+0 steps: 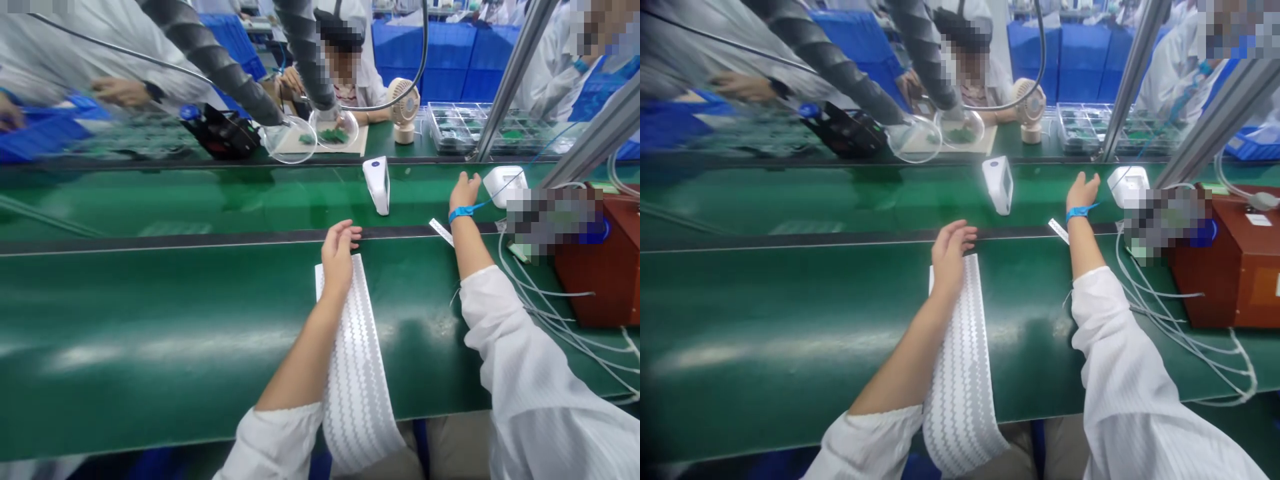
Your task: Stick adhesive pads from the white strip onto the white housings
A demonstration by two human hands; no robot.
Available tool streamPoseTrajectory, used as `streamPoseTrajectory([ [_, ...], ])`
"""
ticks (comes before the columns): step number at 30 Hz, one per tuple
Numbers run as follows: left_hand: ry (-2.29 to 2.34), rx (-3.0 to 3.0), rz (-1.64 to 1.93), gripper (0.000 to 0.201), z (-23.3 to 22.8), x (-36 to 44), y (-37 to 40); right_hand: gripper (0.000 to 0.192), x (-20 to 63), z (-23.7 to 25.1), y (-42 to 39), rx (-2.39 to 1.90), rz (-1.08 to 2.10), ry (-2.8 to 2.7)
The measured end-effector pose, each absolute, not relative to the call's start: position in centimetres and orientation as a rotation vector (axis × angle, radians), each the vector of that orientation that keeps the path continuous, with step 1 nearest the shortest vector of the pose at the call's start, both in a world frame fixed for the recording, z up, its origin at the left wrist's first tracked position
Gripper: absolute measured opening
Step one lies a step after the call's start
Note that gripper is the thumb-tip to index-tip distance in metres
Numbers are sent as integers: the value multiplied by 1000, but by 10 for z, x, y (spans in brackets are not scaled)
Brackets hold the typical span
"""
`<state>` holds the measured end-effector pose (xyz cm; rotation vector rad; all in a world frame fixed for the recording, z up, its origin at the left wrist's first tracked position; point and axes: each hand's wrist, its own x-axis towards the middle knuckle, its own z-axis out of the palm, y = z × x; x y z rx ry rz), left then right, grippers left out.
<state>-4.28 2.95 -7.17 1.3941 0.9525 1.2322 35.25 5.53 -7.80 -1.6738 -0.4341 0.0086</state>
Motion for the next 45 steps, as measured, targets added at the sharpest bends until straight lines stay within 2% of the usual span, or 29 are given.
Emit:
streamPoseTrajectory([
  [16,941,1342,1248,32,-67,-47,25,69,314,-89,60,-1808,39,-310],
  [25,953,1346,1238,29,-63,-48,21,87,327,-51,20,-2096,-196,-442],
  [29,951,1357,1241,29,-64,-48,22,85,321,-19,-6,-2349,-221,-523],
  [37,933,1411,1216,26,-66,-51,20,88,333,9,-24,-2659,71,-484],
  [40,941,1432,1212,24,-67,-51,20,100,340,2,-26,-2605,187,-479],
  [43,930,1449,1209,22,-67,-50,20,133,346,-4,-27,-2556,275,-464],
  [45,912,1466,1205,20,-67,-49,20,147,347,-6,-27,-2550,282,-469],
])
